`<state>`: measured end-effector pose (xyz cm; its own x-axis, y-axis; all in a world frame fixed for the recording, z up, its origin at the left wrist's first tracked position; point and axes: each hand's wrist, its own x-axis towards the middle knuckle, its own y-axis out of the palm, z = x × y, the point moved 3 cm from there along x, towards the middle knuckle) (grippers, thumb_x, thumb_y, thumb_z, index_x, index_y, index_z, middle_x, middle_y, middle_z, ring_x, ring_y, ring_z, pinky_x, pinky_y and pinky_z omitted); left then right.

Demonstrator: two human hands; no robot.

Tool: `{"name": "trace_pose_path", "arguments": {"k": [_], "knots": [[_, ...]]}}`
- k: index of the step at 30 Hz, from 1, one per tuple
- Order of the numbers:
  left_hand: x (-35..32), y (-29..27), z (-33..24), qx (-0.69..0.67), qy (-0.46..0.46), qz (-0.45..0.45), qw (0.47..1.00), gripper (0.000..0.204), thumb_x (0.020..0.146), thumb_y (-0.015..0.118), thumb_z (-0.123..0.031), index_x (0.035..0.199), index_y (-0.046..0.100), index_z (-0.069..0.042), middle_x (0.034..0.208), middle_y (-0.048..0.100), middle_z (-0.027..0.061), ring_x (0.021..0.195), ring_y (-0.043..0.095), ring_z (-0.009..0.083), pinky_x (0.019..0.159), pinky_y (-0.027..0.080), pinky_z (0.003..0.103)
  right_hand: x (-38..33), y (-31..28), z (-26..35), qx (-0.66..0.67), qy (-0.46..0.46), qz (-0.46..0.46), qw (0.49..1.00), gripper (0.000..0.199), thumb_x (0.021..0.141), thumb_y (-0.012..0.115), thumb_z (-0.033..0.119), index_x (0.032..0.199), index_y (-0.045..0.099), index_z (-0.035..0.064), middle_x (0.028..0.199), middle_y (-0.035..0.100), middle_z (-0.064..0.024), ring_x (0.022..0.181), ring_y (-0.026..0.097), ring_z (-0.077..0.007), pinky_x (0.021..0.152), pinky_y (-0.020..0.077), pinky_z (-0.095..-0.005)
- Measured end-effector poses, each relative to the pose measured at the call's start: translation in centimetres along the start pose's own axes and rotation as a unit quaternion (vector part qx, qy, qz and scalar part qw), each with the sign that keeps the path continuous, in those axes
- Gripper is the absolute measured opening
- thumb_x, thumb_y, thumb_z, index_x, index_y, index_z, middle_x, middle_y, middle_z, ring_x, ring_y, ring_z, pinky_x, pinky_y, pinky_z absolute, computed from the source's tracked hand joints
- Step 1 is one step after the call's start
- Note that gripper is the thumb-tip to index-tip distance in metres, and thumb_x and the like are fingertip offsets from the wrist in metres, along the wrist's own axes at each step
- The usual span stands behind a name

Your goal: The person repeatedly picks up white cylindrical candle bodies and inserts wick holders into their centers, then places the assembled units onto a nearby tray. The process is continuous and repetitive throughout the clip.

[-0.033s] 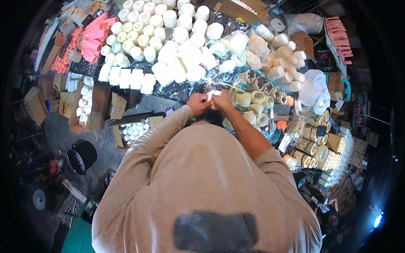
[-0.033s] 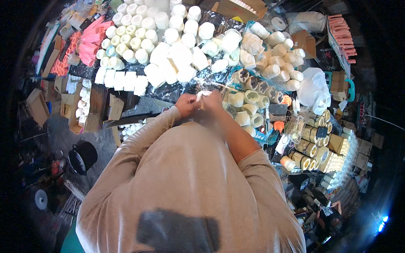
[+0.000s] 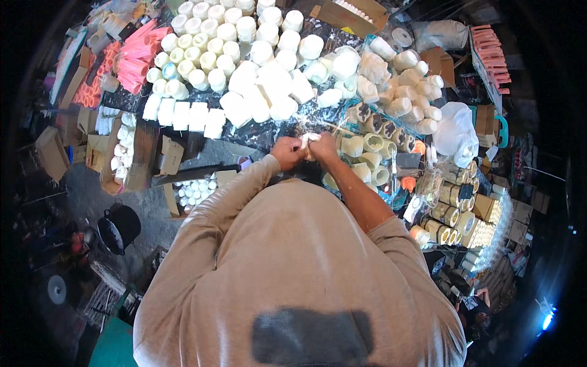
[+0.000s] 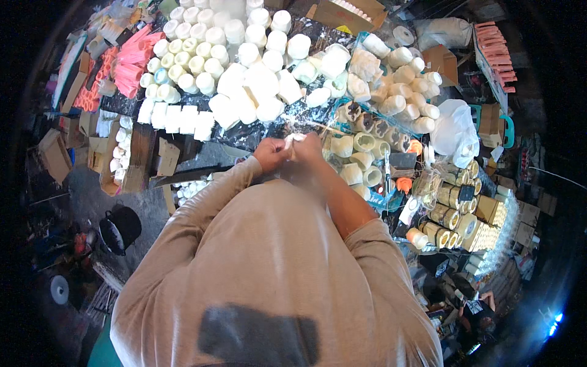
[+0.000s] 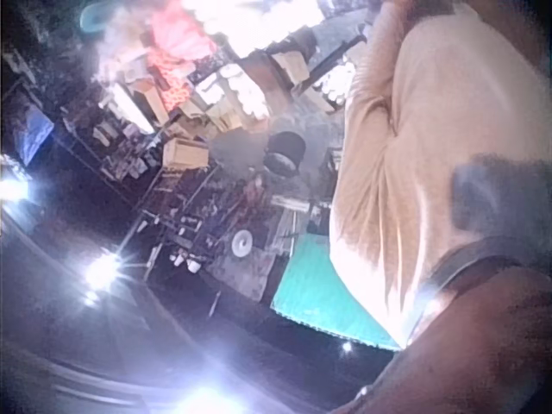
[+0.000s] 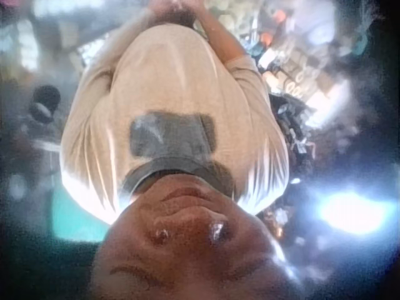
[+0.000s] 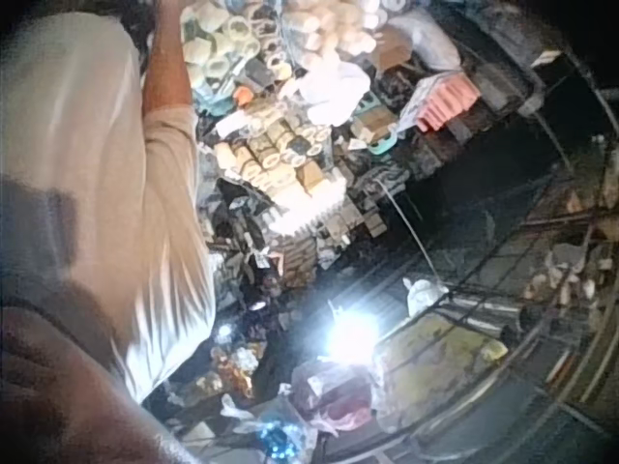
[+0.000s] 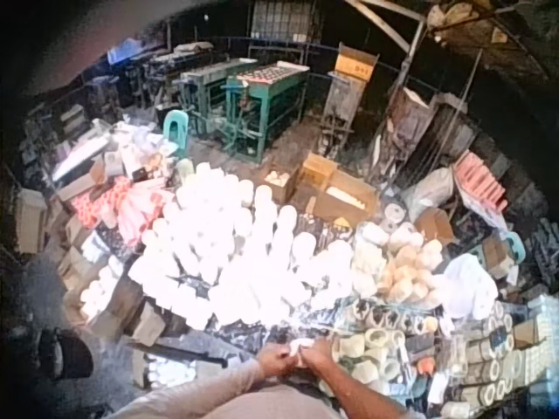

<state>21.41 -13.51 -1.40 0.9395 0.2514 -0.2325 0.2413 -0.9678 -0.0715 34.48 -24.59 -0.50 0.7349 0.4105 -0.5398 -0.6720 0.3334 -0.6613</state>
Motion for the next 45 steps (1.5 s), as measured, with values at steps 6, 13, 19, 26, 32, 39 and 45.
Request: {"name": "trace_pose_path", "arguments": {"k": [6,13,19,26,32,39,45], "knots": [[-0.6,-0.1,-2.3,0.073,0.146,-0.041,0.986,0.026,0.088,0.072,-0.022,0.076,0.064,0.0,0.065,0.057,0.0133,0.059,0.054,0.0163,0.058,0.044,0.036,0.1,0.1,-1.9,0.003,-0.059,-0.079,0.995,0.052,0.076,0.063,0.01,0.126,0.059,-0.0054,0.125,0.064,-0.0293,0.114,0.064,-0.0417,0.095,0.0504,-0.047],[-1.5,-1.1,0.3,0.1,-0.058,-0.081,0.99,0.039,0.079,0.083,-0.03,0.092,0.06,-0.001,0.078,0.063,0.0103,0.069,0.058,0.0162,0.063,0.049,0.035,-0.6,0.8,-4.3,0.016,-0.122,-0.065,0.99,0.035,0.081,0.059,0.003,0.113,0.073,0.0016,0.108,0.073,-0.0212,0.1,0.07,-0.0338,0.087,0.0531,-0.0407],[-2.2,0.5,-0.9,0.13,-0.053,-0.053,0.989,0.105,0.064,0.093,-0.053,0.14,0.049,0.005,0.11,0.069,0.0214,0.099,0.068,0.0275,0.084,0.057,0.038,-4.2,-1.5,-1.0,0.114,-0.116,-0.05,0.985,0.035,0.083,0.063,0.002,0.117,0.071,0.0015,0.108,0.074,-0.0186,0.098,0.071,-0.0262,0.084,0.0545,-0.0352],[-1.4,0.1,-2.0,0.182,-0.13,-0.026,0.974,0.053,0.079,0.075,-0.034,0.119,0.069,-0.001,0.109,0.071,0.0275,0.104,0.069,0.0432,0.096,0.053,0.047,-4.9,-1.9,1.0,0.016,-0.182,-0.038,0.982,0.04,0.078,0.068,0.01,0.116,0.07,-0.0002,0.111,0.073,-0.0209,0.103,0.071,-0.0365,0.09,0.0543,-0.0413],[0.2,1.0,-4.7,0.205,0.05,-0.087,0.974,0.03,0.087,0.059,-0.015,0.113,0.072,-0.008,0.095,0.071,0.0245,0.087,0.069,0.0444,0.079,0.056,0.049,-1.6,-1.0,-0.1,0.032,-0.073,-0.056,0.995,0.027,0.078,0.073,0.017,0.099,0.069,0.0011,0.099,0.073,-0.0222,0.096,0.07,-0.0397,0.083,0.0547,-0.0452],[-1.1,2.2,-9.8,0.24,0.181,-0.077,0.951,0.025,0.084,0.059,-0.004,0.106,0.071,-0.005,0.086,0.071,0.0216,0.079,0.069,0.0413,0.071,0.056,0.049,0.3,0.1,-2.5,0.046,-0.09,-0.097,0.99,0.036,0.081,0.073,0.028,0.103,0.063,0.0008,0.094,0.072,-0.0227,0.089,0.07,-0.0398,0.079,0.0538,-0.0473],[-1.4,1.6,-6.7,0.14,0.131,0.018,0.981,0.035,0.088,0.063,-0.009,0.123,0.065,-0.006,0.084,0.07,0.0213,0.078,0.07,0.0403,0.072,0.056,0.048,0.2,-1.0,-3.8,0.022,-0.19,-0.146,0.971,0.046,0.078,0.075,0.018,0.12,0.067,0.0014,0.103,0.071,-0.0212,0.098,0.068,-0.0359,0.086,0.0523,-0.0434]]}}
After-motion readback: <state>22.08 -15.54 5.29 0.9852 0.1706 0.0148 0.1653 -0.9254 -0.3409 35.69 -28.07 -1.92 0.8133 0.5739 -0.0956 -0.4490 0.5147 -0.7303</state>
